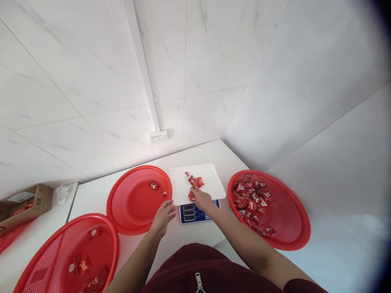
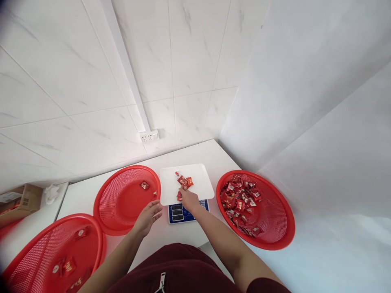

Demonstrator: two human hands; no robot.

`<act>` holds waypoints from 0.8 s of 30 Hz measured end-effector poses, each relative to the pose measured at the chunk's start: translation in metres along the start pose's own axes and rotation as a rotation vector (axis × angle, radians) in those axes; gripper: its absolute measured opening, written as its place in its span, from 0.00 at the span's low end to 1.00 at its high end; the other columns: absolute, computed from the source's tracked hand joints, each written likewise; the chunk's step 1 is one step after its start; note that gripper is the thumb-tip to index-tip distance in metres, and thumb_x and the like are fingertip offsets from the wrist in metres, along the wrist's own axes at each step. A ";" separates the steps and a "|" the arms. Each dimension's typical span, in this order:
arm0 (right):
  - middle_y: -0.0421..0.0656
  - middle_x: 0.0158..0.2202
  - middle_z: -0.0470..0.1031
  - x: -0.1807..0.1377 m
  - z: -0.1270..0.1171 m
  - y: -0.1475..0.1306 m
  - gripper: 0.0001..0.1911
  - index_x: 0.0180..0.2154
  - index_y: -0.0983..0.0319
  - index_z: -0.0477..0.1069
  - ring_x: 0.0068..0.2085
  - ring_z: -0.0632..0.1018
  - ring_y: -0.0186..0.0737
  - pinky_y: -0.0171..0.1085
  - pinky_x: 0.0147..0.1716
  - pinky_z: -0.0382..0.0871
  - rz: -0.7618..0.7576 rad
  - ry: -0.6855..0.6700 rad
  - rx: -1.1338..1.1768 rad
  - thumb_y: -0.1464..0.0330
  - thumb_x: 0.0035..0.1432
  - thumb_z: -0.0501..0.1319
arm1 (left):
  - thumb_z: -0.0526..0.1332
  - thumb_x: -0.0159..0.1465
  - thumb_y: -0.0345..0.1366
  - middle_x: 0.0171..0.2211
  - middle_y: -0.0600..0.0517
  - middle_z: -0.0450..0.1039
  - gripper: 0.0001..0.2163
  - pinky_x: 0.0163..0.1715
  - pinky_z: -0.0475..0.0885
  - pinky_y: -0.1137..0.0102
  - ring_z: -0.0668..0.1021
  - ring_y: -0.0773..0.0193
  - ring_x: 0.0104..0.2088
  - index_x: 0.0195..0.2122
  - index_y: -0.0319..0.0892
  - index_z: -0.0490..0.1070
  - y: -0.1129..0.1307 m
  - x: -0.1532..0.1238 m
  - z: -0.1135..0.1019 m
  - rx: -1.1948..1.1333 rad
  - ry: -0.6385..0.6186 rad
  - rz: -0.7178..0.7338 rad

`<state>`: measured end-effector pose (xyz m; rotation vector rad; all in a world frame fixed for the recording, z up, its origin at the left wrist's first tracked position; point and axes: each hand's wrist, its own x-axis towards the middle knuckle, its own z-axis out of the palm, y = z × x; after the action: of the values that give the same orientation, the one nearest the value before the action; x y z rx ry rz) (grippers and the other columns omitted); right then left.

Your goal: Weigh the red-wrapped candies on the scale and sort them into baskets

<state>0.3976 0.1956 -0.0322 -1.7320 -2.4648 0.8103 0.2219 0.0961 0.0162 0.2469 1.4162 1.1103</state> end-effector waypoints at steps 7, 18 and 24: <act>0.47 0.35 0.74 0.003 -0.007 -0.010 0.09 0.36 0.63 0.69 0.37 0.74 0.43 0.35 0.32 0.60 0.013 0.012 0.099 0.73 0.51 0.56 | 0.63 0.55 0.33 0.40 0.46 0.70 0.10 0.40 0.69 0.68 0.75 0.65 0.36 0.38 0.40 0.68 -0.003 0.004 0.011 0.021 -0.159 -0.104; 0.42 0.35 0.72 -0.001 -0.023 -0.026 0.18 0.46 0.60 0.68 0.27 0.71 0.32 0.31 0.26 0.64 -0.122 -0.083 0.651 0.62 0.54 0.58 | 0.58 0.60 0.28 0.30 0.48 0.74 0.02 0.35 0.74 0.72 0.78 0.67 0.30 0.33 0.38 0.69 0.017 0.010 0.011 -0.401 -0.042 -0.135; 0.46 0.50 0.65 0.034 -0.030 0.008 0.26 0.56 0.51 0.58 0.38 0.74 0.41 0.34 0.31 0.62 0.133 0.087 -0.014 0.64 0.54 0.58 | 0.58 0.61 0.32 0.35 0.44 0.73 0.06 0.33 0.76 0.72 0.78 0.62 0.37 0.38 0.36 0.67 0.028 0.015 -0.025 -0.595 0.225 -0.106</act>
<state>0.4006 0.2395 -0.0187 -1.9092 -2.3267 0.7117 0.1847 0.1098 0.0208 -0.3829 1.2099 1.4464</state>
